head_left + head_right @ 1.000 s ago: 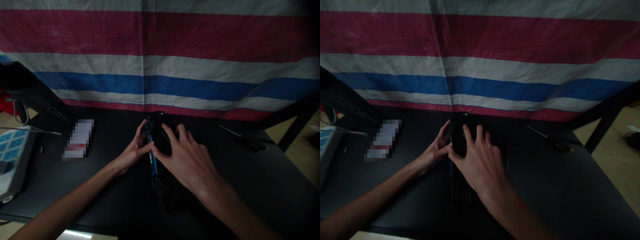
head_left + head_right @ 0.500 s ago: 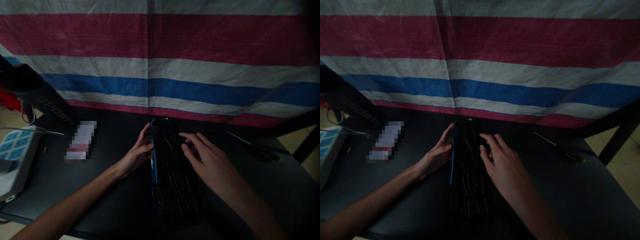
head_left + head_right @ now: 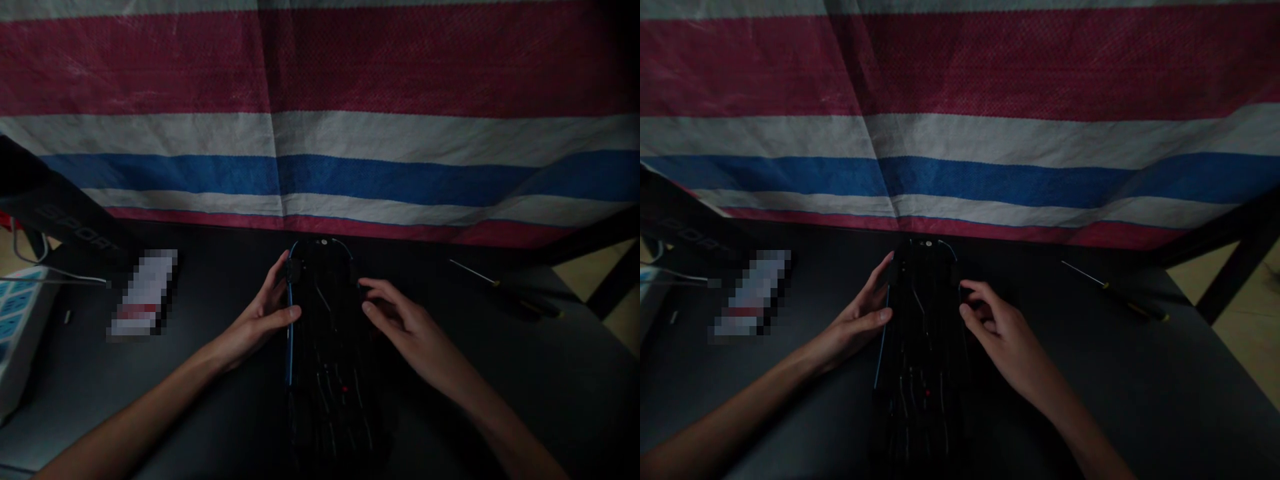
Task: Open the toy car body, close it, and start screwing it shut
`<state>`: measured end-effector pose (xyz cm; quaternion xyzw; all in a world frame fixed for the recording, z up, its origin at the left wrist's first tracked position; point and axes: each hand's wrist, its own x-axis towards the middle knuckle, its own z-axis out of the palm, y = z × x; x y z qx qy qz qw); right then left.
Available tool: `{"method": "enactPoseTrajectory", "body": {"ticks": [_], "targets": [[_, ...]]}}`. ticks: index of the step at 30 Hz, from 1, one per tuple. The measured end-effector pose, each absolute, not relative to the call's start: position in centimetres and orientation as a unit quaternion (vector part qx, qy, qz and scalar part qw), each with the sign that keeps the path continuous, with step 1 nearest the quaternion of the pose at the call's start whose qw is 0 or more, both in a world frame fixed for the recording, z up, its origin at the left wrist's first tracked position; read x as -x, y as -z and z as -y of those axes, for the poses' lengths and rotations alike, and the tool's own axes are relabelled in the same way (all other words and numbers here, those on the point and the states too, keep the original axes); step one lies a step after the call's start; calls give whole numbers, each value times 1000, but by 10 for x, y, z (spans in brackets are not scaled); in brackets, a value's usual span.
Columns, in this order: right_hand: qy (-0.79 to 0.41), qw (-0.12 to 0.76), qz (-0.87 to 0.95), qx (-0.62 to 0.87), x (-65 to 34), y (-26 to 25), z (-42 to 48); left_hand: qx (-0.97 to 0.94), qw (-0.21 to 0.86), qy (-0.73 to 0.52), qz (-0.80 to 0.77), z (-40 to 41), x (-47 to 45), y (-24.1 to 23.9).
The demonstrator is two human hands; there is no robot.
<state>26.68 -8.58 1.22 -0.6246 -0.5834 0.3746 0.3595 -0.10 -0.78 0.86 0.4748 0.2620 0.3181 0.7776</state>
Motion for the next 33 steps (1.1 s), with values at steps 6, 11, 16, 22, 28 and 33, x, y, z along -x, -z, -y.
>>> {"method": "enactPoseTrajectory", "body": {"ticks": [6,11,16,22,28,33], "targets": [[-414,383,566,601,-264,-12,88,-466,782,-316,-268,7,1,-12],[-365,374,591,615,-279,-17,85,-460,786,-314,-268,5,0,-10],[-219,289,673,644,-315,-17,80,-444,796,-314,-264,5,0,-8],[-148,217,760,595,-337,-12,81,-444,793,-319,-269,7,-2,-11],[-113,182,774,596,-339,-5,81,-460,785,-318,-267,5,-1,-7],[-103,170,772,603,-333,-5,80,-467,784,-316,-261,4,0,-4]]}}
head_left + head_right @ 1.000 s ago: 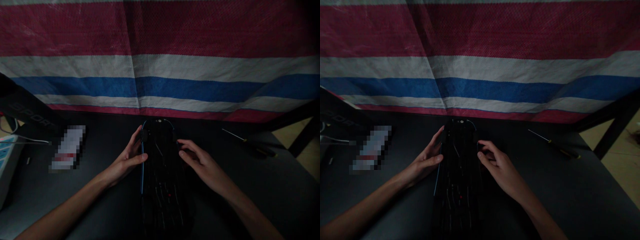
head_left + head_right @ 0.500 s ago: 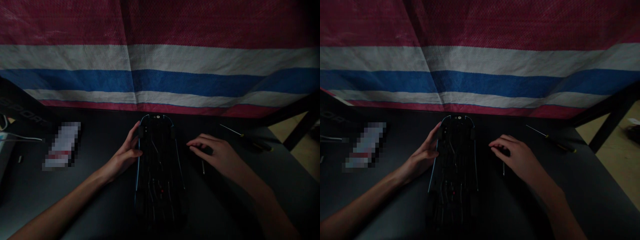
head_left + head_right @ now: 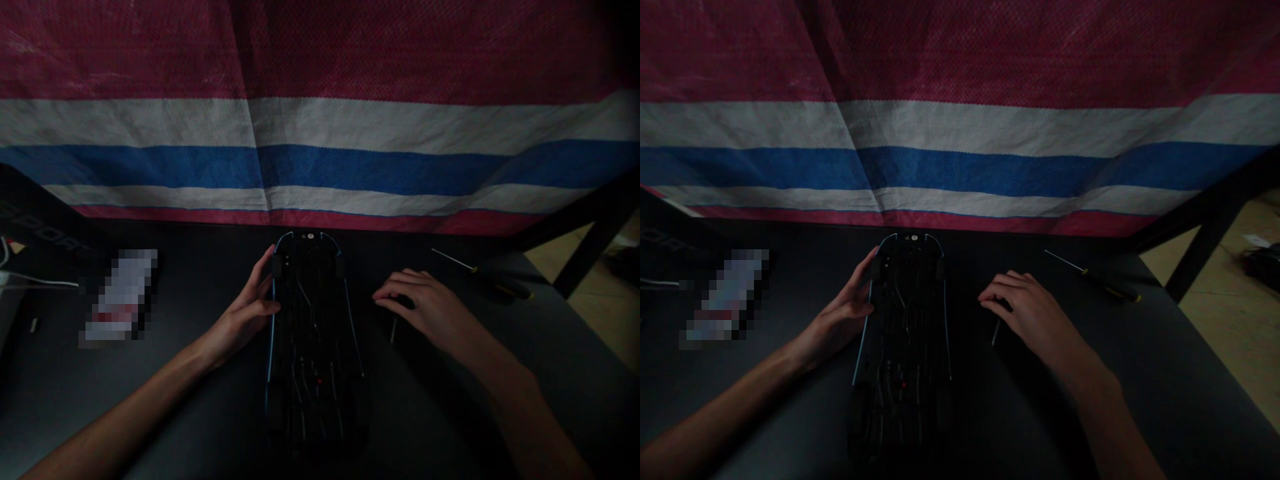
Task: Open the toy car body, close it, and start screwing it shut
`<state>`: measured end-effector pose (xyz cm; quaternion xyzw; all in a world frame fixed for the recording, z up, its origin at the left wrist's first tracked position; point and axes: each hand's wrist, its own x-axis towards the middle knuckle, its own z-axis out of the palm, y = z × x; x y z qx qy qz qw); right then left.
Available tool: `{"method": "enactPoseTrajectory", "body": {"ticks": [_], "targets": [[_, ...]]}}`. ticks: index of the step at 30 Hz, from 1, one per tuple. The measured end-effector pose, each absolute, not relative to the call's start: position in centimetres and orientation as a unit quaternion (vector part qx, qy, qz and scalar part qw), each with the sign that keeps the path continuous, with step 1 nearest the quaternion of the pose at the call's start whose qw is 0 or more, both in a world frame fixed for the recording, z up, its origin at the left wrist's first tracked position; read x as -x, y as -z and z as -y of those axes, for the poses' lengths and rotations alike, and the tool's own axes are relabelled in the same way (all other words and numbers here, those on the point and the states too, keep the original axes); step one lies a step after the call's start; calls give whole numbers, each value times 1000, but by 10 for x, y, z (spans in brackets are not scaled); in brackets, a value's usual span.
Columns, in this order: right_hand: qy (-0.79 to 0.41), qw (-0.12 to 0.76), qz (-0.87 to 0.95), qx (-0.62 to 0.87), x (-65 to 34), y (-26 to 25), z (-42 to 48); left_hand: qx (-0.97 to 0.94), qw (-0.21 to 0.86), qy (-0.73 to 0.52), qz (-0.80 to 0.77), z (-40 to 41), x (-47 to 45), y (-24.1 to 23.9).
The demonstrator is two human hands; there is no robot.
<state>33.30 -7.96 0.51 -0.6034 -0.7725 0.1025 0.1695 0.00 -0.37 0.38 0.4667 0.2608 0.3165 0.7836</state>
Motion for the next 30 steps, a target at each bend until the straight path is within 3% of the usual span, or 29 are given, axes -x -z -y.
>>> {"method": "enactPoseTrajectory", "body": {"ticks": [11,30], "targets": [[-293,292,726,550,-291,-38,93,-454,788,-321,-265,6,-2,-8],[-322,304,703,557,-271,-32,98,-440,795,-318,-269,7,-1,-10]]}}
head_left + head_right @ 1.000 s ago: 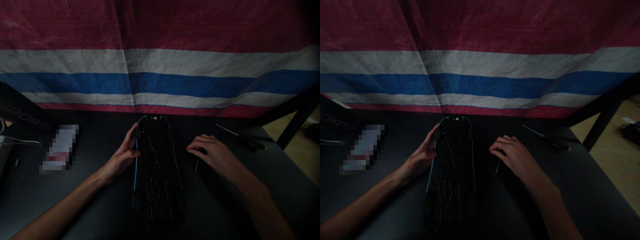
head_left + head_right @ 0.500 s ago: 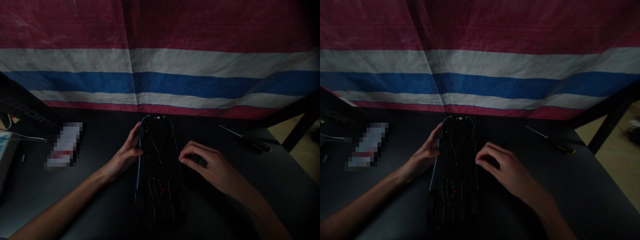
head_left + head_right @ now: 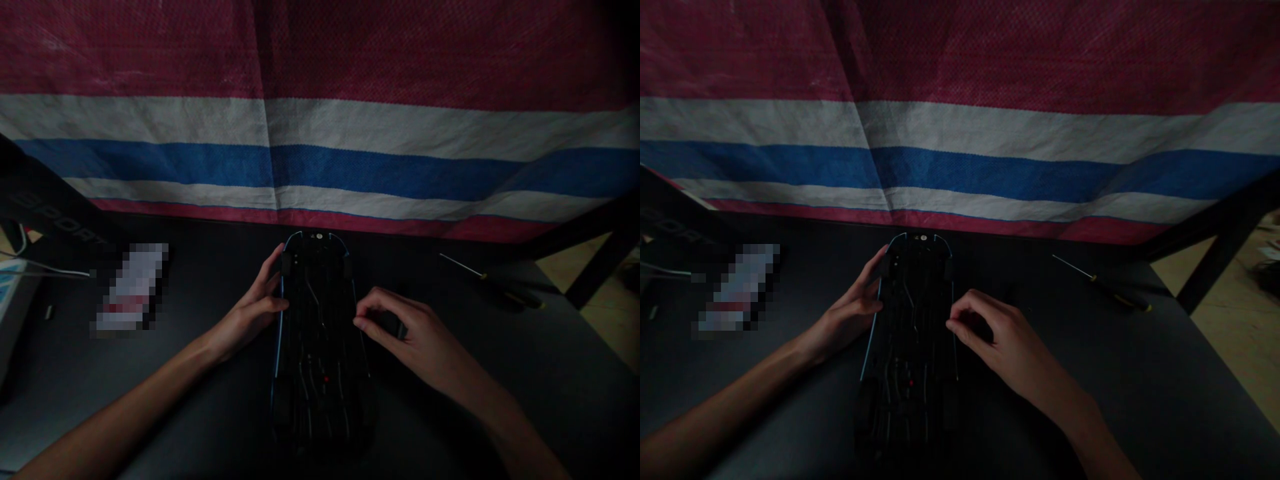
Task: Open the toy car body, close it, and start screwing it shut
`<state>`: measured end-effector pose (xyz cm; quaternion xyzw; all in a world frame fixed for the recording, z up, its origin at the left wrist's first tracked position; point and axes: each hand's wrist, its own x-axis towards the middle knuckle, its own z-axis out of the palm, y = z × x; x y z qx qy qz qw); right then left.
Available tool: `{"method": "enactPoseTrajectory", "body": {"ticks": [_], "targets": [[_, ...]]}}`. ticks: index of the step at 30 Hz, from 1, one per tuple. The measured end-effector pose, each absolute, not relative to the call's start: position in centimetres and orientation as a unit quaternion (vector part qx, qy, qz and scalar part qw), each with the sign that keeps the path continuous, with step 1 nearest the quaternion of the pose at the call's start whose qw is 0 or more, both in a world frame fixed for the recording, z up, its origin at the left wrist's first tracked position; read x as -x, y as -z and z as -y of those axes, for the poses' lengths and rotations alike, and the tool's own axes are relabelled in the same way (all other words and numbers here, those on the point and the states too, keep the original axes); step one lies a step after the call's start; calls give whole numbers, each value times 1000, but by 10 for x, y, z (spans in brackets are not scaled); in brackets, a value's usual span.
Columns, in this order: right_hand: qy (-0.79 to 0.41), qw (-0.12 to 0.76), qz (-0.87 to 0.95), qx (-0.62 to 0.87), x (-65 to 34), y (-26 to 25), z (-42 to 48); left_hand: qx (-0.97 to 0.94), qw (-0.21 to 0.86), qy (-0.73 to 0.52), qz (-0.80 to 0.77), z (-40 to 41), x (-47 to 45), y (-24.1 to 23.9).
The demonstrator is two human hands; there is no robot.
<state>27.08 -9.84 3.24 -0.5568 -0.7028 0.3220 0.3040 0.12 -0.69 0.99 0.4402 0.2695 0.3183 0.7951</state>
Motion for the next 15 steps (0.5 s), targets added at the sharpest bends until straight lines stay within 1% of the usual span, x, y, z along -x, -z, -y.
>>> {"method": "enactPoseTrajectory", "body": {"ticks": [5,9,15], "targets": [[-374,293,676,563,-270,-32,98,-438,796,-319,-270,7,-2,-10],[-451,306,638,544,-271,-26,97,-437,797,-315,-274,8,-3,-12],[-502,325,588,545,-269,-20,96,-437,797,-319,-268,8,-2,-11]]}}
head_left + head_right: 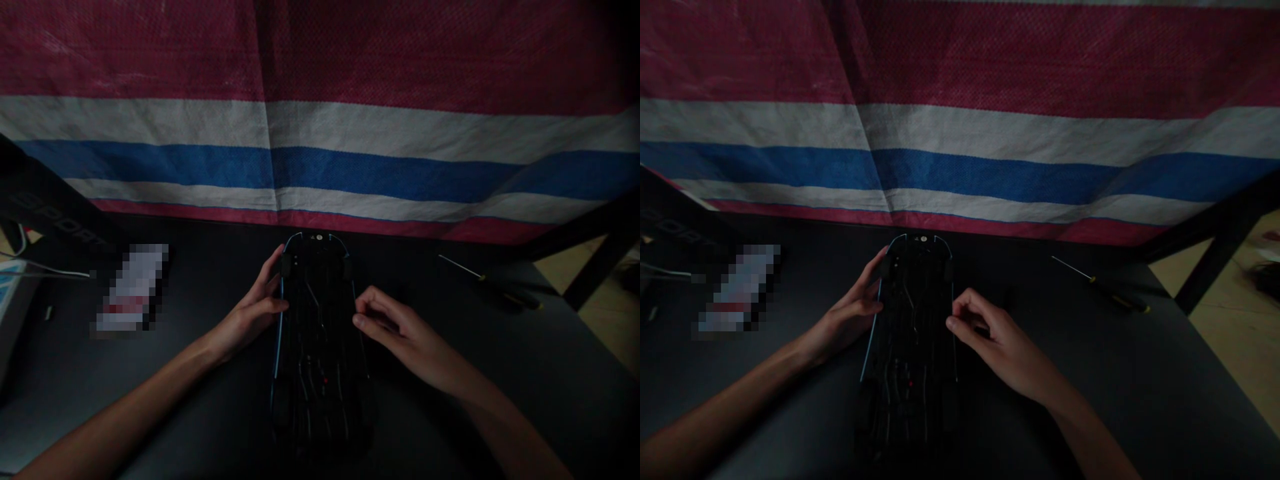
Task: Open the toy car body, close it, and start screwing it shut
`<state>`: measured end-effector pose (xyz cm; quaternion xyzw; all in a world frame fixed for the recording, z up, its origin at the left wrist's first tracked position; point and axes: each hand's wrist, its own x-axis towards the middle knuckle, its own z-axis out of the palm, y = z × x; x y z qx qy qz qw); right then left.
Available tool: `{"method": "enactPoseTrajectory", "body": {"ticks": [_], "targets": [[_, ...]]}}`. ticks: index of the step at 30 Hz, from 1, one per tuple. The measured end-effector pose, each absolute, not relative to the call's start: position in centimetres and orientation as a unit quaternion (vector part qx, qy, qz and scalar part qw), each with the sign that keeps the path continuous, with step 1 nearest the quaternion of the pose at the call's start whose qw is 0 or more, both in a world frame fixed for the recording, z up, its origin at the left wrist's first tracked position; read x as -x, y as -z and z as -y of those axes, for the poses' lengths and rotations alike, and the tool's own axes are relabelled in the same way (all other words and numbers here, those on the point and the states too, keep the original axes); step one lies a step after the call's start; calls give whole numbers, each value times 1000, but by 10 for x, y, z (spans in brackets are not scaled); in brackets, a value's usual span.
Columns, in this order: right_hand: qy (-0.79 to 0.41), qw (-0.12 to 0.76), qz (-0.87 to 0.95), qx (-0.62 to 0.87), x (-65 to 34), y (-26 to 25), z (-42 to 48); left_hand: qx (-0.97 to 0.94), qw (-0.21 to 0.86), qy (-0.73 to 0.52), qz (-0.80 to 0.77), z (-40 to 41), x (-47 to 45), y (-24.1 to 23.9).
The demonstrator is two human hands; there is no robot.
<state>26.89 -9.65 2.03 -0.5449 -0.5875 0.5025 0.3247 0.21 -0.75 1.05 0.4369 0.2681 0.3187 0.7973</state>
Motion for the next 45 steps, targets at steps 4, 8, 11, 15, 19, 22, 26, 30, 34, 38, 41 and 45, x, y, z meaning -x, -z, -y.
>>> {"method": "enactPoseTrajectory", "body": {"ticks": [4,8,11,15,19,22,26,30,34,38,41,45], "targets": [[-528,330,573,533,-269,-17,96,-433,800,-314,-271,7,-1,-11],[-516,330,579,538,-267,-17,97,-428,803,-313,-271,7,-2,-11],[-510,328,587,536,-268,-20,96,-432,804,-313,-263,6,-2,-10],[-429,330,613,575,-289,-22,91,-436,800,-317,-262,6,-1,-9],[-151,284,600,733,-325,-13,85,-435,804,-311,-262,6,-1,-9],[-75,198,614,760,-337,1,84,-434,803,-314,-261,6,-1,-9],[-69,184,637,746,-330,11,82,-435,804,-313,-258,6,0,-9],[-126,263,647,705,-315,-3,82,-431,804,-311,-267,6,0,-9],[-132,445,596,656,-300,-27,93,-431,804,-308,-269,5,1,-8],[-86,555,548,620,-288,-36,108,-436,807,-308,-253,4,2,-5],[-62,561,571,595,-284,-33,113,-443,804,-309,-247,4,2,-4],[-10,531,613,585,-284,-29,115,-452,799,-309,-248,4,1,-4]]}}
